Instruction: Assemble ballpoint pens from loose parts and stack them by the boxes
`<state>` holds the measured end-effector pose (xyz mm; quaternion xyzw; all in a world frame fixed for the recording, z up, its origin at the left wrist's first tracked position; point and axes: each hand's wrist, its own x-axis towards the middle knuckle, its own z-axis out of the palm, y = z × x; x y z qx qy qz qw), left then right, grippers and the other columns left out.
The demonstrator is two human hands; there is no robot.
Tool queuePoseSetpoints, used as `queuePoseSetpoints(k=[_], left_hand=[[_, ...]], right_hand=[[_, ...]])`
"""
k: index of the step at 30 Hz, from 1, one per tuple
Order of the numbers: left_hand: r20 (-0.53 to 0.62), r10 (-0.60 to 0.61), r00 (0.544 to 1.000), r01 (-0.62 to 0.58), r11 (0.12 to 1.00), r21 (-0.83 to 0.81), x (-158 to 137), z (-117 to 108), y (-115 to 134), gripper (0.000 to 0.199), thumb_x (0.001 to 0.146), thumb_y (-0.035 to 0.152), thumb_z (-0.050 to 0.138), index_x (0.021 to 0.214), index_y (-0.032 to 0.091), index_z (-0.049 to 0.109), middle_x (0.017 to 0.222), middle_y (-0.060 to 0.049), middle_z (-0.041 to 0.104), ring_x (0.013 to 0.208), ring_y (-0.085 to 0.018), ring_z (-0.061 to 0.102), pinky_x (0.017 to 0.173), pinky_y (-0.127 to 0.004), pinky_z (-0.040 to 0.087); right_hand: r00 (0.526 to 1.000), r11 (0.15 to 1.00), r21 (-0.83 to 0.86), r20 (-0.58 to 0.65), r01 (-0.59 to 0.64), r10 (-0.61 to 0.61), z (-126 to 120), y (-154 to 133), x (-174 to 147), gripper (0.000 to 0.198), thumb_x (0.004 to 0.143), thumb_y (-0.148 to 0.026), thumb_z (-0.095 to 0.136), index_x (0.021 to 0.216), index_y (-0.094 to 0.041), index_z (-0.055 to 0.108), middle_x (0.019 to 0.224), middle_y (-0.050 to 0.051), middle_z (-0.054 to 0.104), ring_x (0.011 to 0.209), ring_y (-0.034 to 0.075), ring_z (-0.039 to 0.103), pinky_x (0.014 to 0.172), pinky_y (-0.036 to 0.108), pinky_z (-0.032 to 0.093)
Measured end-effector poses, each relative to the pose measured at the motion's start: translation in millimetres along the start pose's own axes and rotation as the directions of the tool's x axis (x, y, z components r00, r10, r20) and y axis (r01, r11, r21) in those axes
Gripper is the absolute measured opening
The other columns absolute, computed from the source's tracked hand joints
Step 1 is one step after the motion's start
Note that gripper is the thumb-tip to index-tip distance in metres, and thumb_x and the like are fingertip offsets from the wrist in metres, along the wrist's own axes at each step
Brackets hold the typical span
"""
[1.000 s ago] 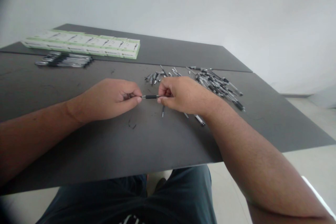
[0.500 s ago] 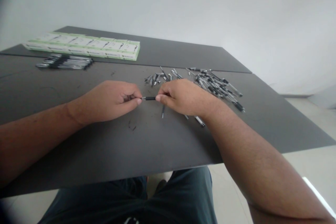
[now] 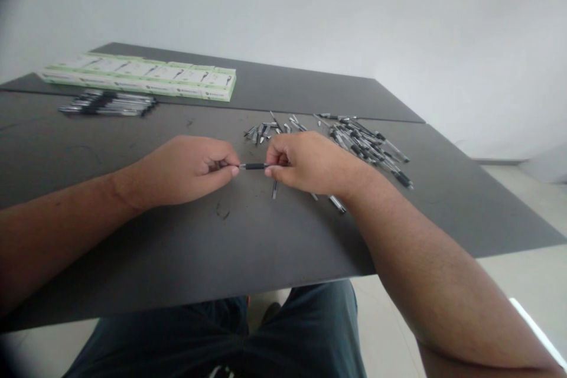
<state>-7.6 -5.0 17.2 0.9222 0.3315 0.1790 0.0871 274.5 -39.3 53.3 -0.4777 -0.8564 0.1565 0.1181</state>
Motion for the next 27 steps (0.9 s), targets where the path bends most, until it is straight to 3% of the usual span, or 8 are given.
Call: queuePoseSetpoints(k=[4,8,13,18,23,27], left_hand=[[0.0,-0.004,1.0,0.004,1.0,0.006,0.0,0.1,0.7,0.028,0.101,0.04,0.056,0.098,0.024,0.078,0.082,-0.002,0.078,0.076,-0.021,0.071,0.076,-0.034,0.046],[-0.01,0.012,1.0,-0.012,1.0,0.001,-0.3,0.3,-0.2,0.027,0.101,0.04,0.056,0.097,0.024,0.077,0.083,-0.002,0.079,0.076,-0.021,0.072,0.074,-0.034,0.045],[-0.005,0.009,1.0,-0.009,1.0,0.009,-0.5,-0.7,-0.2,0.026,0.102,0.039,0.057,0.098,0.024,0.078,0.085,-0.002,0.081,0.078,-0.021,0.074,0.075,-0.033,0.046],[0.014,0.003,1.0,-0.004,1.0,0.022,-0.4,-0.7,0.4,0.026,0.103,0.039,0.058,0.099,0.024,0.079,0.085,-0.002,0.081,0.08,-0.021,0.075,0.075,-0.033,0.047],[0.017,-0.001,1.0,0.001,1.0,0.013,-0.4,-1.3,1.5,0.027,0.102,0.04,0.057,0.098,0.024,0.078,0.083,-0.002,0.079,0.077,-0.021,0.072,0.076,-0.034,0.046],[0.019,-0.001,1.0,0.001,1.0,0.001,0.0,-1.2,0.9,0.027,0.101,0.04,0.057,0.098,0.024,0.078,0.084,-0.003,0.079,0.078,-0.021,0.071,0.077,-0.034,0.046]], right_hand=[[0.998,0.996,-0.063,0.007,0.058,-0.057,-1.6,-0.4,0.3,0.025,0.109,-0.038,0.064,0.103,-0.022,0.082,0.09,0.004,0.082,0.08,0.021,0.07,0.075,0.033,0.043],[1.0,1.0,-0.015,0.01,-0.006,0.006,-2.2,-1.4,0.5,0.016,0.1,-0.037,0.075,0.106,-0.023,0.081,0.087,0.0,0.081,0.077,0.019,0.07,0.072,0.031,0.043],[0.999,0.997,-0.065,0.018,0.038,-0.037,-3.7,-3.9,0.1,0.025,0.108,-0.04,0.065,0.102,-0.022,0.081,0.085,0.003,0.08,0.074,0.02,0.066,0.073,0.033,0.041],[1.0,1.0,-0.004,0.016,-0.012,0.012,-3.2,-4.0,-0.4,0.015,0.1,-0.036,0.074,0.104,-0.023,0.08,0.084,0.0,0.08,0.074,0.019,0.067,0.072,0.032,0.041],[0.999,0.997,-0.066,0.017,0.047,-0.046,-2.8,-2.1,-0.2,0.027,0.109,-0.04,0.063,0.102,-0.021,0.081,0.087,0.004,0.081,0.077,0.02,0.067,0.074,0.033,0.041],[1.0,1.0,0.001,0.007,-0.003,0.003,-2.2,-1.8,-0.2,0.017,0.1,-0.038,0.075,0.106,-0.023,0.081,0.086,0.0,0.08,0.076,0.019,0.067,0.073,0.031,0.041]])
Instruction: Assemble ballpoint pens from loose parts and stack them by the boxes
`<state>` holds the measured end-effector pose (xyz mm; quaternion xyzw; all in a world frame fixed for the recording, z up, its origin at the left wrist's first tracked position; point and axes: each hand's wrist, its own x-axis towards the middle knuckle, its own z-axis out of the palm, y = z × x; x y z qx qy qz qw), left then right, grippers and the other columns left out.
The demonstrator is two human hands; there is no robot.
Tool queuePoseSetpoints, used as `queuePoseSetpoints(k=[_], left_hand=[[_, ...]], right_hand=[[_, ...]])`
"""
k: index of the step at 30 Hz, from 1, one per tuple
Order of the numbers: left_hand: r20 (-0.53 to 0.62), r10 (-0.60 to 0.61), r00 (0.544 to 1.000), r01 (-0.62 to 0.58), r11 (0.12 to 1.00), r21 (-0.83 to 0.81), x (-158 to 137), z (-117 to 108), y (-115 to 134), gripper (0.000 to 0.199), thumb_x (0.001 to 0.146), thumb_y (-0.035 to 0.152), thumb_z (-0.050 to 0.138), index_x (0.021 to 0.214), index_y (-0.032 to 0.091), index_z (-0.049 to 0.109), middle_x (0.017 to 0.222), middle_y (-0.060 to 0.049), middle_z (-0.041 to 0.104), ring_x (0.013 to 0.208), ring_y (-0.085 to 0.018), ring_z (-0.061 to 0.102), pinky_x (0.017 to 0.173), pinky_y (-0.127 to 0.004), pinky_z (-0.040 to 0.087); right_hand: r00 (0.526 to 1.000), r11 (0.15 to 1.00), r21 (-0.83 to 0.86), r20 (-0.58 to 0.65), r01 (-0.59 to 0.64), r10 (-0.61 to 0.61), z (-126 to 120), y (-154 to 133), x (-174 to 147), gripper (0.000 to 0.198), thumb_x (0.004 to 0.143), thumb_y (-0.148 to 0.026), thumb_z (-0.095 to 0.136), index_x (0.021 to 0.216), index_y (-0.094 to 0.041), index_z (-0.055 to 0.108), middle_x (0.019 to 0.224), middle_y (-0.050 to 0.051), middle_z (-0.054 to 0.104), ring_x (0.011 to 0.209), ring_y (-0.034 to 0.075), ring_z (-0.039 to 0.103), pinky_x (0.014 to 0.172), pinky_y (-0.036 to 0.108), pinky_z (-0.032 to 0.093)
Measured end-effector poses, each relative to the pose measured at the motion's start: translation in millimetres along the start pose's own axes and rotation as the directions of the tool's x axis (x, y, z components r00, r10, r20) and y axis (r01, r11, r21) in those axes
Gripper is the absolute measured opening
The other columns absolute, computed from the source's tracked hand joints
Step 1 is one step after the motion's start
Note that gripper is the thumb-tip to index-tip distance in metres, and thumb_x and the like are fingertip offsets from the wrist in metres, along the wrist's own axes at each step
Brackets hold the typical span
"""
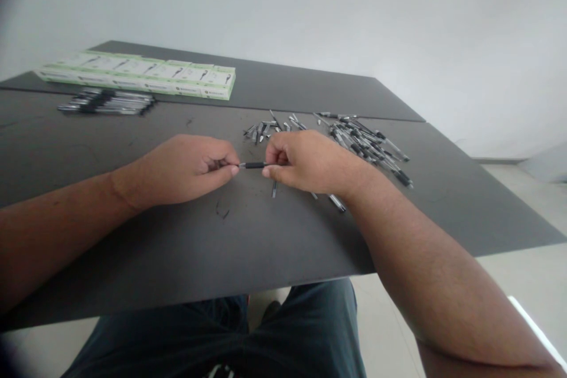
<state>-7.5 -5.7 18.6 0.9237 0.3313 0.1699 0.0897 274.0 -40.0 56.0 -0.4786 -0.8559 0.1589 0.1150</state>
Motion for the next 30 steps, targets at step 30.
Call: queuePoseSetpoints(k=[30], left_hand=[[-0.007,0.015,1.0,-0.015,1.0,0.015,-0.4,1.1,-1.0,0.025,0.102,0.038,0.059,0.099,0.025,0.08,0.084,-0.002,0.082,0.08,-0.021,0.075,0.075,-0.033,0.048]], right_hand=[[0.999,1.0,-0.012,0.029,-0.019,0.02,-0.3,-2.1,0.0,0.015,0.101,-0.037,0.077,0.108,-0.024,0.081,0.085,0.0,0.079,0.076,0.019,0.068,0.072,0.032,0.041]])
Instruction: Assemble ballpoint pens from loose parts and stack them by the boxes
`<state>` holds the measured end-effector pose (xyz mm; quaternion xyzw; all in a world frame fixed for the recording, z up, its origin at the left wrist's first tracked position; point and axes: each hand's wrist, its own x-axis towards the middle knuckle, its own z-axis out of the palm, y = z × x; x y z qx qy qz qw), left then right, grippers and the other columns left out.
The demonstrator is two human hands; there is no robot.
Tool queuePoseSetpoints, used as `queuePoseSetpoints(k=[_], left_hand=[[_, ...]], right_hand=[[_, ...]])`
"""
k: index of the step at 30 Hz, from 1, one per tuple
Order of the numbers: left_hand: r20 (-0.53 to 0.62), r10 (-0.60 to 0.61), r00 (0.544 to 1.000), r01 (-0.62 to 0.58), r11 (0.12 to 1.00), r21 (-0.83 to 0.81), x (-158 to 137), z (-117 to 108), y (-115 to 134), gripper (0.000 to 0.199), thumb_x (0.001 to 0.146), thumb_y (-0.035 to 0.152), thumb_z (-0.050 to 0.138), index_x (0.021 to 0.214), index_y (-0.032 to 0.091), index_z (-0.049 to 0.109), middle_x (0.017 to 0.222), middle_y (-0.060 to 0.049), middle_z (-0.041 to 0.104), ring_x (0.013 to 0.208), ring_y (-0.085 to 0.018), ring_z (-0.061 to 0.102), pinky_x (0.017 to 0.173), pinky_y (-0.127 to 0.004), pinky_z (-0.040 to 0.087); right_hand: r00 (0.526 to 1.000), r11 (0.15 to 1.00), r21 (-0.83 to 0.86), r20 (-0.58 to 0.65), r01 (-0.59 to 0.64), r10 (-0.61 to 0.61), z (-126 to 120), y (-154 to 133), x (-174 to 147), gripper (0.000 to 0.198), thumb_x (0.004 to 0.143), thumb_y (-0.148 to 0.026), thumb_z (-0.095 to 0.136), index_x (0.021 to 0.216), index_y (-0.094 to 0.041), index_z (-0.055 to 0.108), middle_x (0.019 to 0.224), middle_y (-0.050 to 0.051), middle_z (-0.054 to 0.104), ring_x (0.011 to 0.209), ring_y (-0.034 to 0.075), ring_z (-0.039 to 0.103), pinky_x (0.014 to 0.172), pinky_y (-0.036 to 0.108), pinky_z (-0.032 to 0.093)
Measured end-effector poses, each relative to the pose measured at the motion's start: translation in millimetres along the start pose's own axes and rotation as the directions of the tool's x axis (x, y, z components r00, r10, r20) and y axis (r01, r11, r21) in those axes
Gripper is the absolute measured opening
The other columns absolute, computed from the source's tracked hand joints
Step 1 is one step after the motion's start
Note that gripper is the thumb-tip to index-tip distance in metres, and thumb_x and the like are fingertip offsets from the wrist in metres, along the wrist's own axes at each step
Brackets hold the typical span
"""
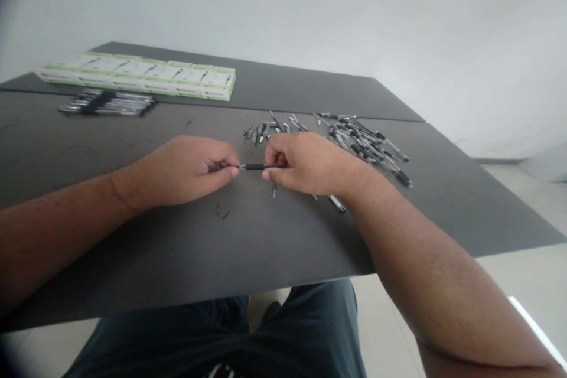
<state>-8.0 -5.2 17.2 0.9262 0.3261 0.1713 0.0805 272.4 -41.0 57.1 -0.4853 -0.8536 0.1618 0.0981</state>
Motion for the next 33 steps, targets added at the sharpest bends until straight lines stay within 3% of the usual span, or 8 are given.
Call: queuePoseSetpoints(k=[5,10,15,20,24,29,33], left_hand=[[-0.008,0.009,1.0,-0.009,1.0,-0.005,-0.5,0.6,-0.4,0.027,0.103,0.04,0.057,0.098,0.024,0.079,0.084,-0.003,0.081,0.08,-0.022,0.075,0.076,-0.034,0.048],[0.018,-0.013,1.0,0.013,1.0,-0.005,-0.9,0.3,0.2,0.026,0.102,0.039,0.057,0.098,0.025,0.079,0.084,-0.003,0.08,0.08,-0.022,0.074,0.078,-0.034,0.048],[0.02,0.0,1.0,0.0,1.0,-0.015,0.4,0.6,0.0,0.026,0.102,0.039,0.057,0.099,0.025,0.079,0.087,-0.003,0.082,0.083,-0.023,0.076,0.077,-0.034,0.047],[0.018,0.004,1.0,-0.004,1.0,-0.009,0.9,0.1,-0.2,0.027,0.102,0.039,0.057,0.098,0.024,0.079,0.087,-0.003,0.082,0.083,-0.022,0.076,0.076,-0.034,0.046],[0.026,-0.004,1.0,0.004,1.0,-0.007,0.0,0.6,-0.4,0.028,0.103,0.04,0.056,0.1,0.024,0.08,0.088,-0.003,0.082,0.083,-0.022,0.076,0.077,-0.034,0.047],[0.025,-0.006,1.0,0.006,1.0,-0.011,0.1,1.5,-0.7,0.03,0.102,0.041,0.055,0.099,0.024,0.079,0.088,-0.003,0.082,0.083,-0.022,0.075,0.077,-0.034,0.046],[0.026,-0.004,1.0,0.005,1.0,-0.011,0.4,0.9,-0.6,0.029,0.102,0.042,0.054,0.099,0.025,0.078,0.088,-0.003,0.081,0.083,-0.022,0.075,0.077,-0.035,0.046]], right_hand=[[0.999,0.997,-0.064,0.008,0.051,-0.051,0.0,-0.2,0.3,0.023,0.109,-0.038,0.066,0.104,-0.023,0.083,0.088,0.003,0.081,0.079,0.021,0.069,0.075,0.033,0.042],[1.0,1.0,-0.005,-0.005,0.009,-0.009,0.1,-0.6,-0.3,0.014,0.102,-0.035,0.075,0.107,-0.023,0.081,0.086,0.001,0.08,0.075,0.019,0.068,0.072,0.032,0.041],[0.999,0.998,-0.045,0.012,0.05,-0.05,-1.4,-2.2,-1.0,0.023,0.11,-0.038,0.066,0.103,-0.022,0.081,0.085,0.002,0.078,0.076,0.02,0.066,0.074,0.033,0.041],[1.0,1.0,-0.026,0.012,-0.014,0.015,-1.4,-3.3,-0.6,0.011,0.103,-0.033,0.076,0.106,-0.023,0.081,0.084,0.0,0.078,0.075,0.019,0.067,0.072,0.032,0.04],[0.999,0.996,-0.082,0.03,0.024,-0.022,-2.2,-4.2,-0.1,0.023,0.111,-0.037,0.066,0.104,-0.022,0.082,0.084,0.002,0.077,0.075,0.02,0.066,0.074,0.033,0.04],[1.0,0.999,-0.034,0.022,-0.004,0.004,-1.6,-3.4,0.0,0.017,0.104,-0.036,0.073,0.107,-0.021,0.081,0.085,0.001,0.079,0.074,0.019,0.067,0.072,0.031,0.041],[0.999,0.996,-0.086,0.039,0.037,-0.034,-1.7,-3.0,-0.3,0.028,0.112,-0.039,0.062,0.103,-0.021,0.082,0.086,0.004,0.079,0.076,0.02,0.066,0.074,0.033,0.04]])
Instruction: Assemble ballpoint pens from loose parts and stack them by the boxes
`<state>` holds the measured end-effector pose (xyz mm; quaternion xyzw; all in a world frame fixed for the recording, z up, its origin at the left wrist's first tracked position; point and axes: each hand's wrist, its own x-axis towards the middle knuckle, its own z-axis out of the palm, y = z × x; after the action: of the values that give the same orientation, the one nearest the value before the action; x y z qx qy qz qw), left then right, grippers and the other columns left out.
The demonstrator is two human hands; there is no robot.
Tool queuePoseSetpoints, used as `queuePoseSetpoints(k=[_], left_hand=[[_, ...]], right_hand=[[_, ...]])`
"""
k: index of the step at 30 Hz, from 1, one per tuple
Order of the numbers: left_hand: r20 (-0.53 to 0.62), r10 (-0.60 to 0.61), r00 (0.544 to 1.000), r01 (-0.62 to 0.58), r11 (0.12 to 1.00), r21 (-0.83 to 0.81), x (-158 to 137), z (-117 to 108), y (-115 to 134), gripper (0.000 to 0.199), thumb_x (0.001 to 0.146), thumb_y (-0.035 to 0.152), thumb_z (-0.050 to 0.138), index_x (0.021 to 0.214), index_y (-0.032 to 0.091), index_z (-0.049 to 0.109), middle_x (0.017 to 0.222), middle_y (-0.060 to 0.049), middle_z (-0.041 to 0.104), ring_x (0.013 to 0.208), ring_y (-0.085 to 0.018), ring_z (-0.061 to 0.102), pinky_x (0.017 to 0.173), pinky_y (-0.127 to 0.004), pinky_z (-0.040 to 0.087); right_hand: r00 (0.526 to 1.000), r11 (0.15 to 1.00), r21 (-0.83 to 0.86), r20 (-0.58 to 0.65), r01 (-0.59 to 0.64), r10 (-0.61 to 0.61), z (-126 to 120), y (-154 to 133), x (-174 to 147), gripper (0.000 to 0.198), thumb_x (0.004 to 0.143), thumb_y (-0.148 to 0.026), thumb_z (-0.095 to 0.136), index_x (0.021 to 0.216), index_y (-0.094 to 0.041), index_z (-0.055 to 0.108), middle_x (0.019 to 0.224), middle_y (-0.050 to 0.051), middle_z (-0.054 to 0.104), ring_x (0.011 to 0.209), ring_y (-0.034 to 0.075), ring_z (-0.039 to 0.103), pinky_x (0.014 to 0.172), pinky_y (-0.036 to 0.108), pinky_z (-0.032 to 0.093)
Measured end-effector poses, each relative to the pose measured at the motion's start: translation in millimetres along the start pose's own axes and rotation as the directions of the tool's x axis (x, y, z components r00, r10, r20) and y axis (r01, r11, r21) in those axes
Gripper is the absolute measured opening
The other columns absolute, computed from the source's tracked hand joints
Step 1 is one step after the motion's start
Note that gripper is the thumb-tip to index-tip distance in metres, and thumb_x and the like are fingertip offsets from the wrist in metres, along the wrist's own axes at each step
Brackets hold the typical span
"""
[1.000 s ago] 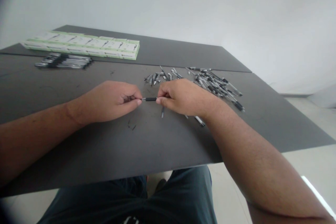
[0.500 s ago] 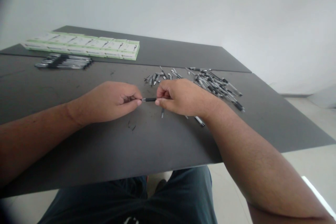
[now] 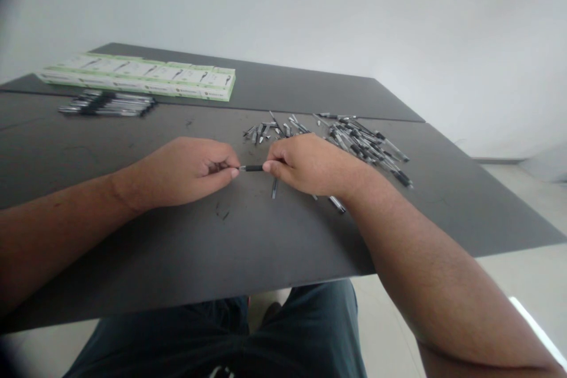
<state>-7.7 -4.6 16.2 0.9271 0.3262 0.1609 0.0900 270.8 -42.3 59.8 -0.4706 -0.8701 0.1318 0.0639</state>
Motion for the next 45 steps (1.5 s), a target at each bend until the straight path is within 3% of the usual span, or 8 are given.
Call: queuePoseSetpoints(k=[4,9,15,19,25,29,34,45], left_hand=[[-0.003,0.001,1.0,-0.001,1.0,-0.006,-0.3,-0.4,0.0,0.029,0.102,0.041,0.055,0.099,0.025,0.078,0.088,-0.003,0.081,0.083,-0.022,0.075,0.077,-0.035,0.046],[-0.008,0.012,1.0,-0.012,1.0,-0.002,-0.2,0.7,-0.6,0.028,0.102,0.04,0.055,0.098,0.025,0.078,0.087,-0.003,0.082,0.083,-0.022,0.075,0.077,-0.035,0.046],[-0.007,0.01,1.0,-0.01,1.0,0.006,-0.5,0.9,-1.4,0.027,0.103,0.04,0.057,0.099,0.025,0.079,0.088,-0.002,0.082,0.084,-0.022,0.077,0.077,-0.034,0.047],[-0.009,0.016,1.0,-0.016,1.0,-0.001,-0.3,0.5,-1.0,0.027,0.103,0.039,0.057,0.1,0.025,0.08,0.089,-0.002,0.083,0.085,-0.022,0.077,0.079,-0.034,0.049],[-0.001,0.009,1.0,-0.009,1.0,0.007,-0.1,0.9,-0.9,0.028,0.102,0.041,0.056,0.1,0.025,0.079,0.088,-0.002,0.082,0.083,-0.023,0.076,0.078,-0.035,0.047],[-0.001,0.005,1.0,-0.005,1.0,0.007,0.2,0.9,-0.9,0.029,0.102,0.041,0.055,0.099,0.025,0.079,0.089,-0.002,0.083,0.084,-0.022,0.076,0.077,-0.034,0.046],[0.0,0.003,1.0,-0.003,1.0,0.003,0.3,0.8,-0.5,0.029,0.101,0.041,0.055,0.098,0.025,0.078,0.088,-0.002,0.082,0.083,-0.022,0.076,0.076,-0.035,0.046],[-0.001,0.014,1.0,-0.014,1.0,0.015,-0.1,-0.4,-0.2,0.026,0.103,0.039,0.058,0.099,0.025,0.079,0.088,-0.002,0.084,0.084,-0.022,0.078,0.077,-0.034,0.049]], right_hand=[[0.999,0.997,0.061,0.001,-0.045,0.045,-0.2,0.0,-0.2,0.02,0.105,-0.037,0.072,0.114,-0.022,0.082,0.089,0.002,0.08,0.077,0.02,0.068,0.073,0.032,0.041],[1.0,1.0,-0.004,0.016,0.016,-0.016,-0.5,0.3,0.1,0.03,0.113,-0.04,0.06,0.102,-0.021,0.081,0.085,0.003,0.077,0.076,0.02,0.064,0.074,0.033,0.04],[1.0,0.999,0.043,0.006,-0.031,0.03,-0.2,0.5,0.8,0.016,0.105,-0.036,0.073,0.107,-0.022,0.08,0.086,0.001,0.078,0.076,0.019,0.066,0.073,0.032,0.04],[0.999,1.0,0.002,0.014,0.03,-0.03,-0.4,1.4,0.8,0.031,0.113,-0.04,0.06,0.102,-0.02,0.081,0.085,0.004,0.077,0.075,0.019,0.064,0.074,0.033,0.04],[1.0,0.998,0.055,-0.004,-0.003,0.003,0.6,2.7,-0.5,0.017,0.104,-0.035,0.07,0.108,-0.021,0.079,0.084,0.001,0.078,0.074,0.019,0.066,0.072,0.032,0.04],[0.998,0.998,-0.002,0.003,0.056,-0.056,-0.5,2.2,0.5,0.032,0.113,-0.04,0.058,0.098,-0.021,0.079,0.084,0.004,0.077,0.074,0.019,0.064,0.073,0.033,0.039],[1.0,0.998,0.055,-0.008,-0.029,0.03,-0.2,1.0,0.3,0.018,0.103,-0.039,0.075,0.108,-0.023,0.081,0.086,0.001,0.08,0.075,0.019,0.067,0.071,0.031,0.04],[1.0,0.999,0.041,0.007,-0.011,0.01,-1.8,-0.1,-0.1,0.018,0.105,-0.037,0.072,0.106,-0.022,0.082,0.087,0.002,0.081,0.076,0.02,0.067,0.073,0.032,0.041]])
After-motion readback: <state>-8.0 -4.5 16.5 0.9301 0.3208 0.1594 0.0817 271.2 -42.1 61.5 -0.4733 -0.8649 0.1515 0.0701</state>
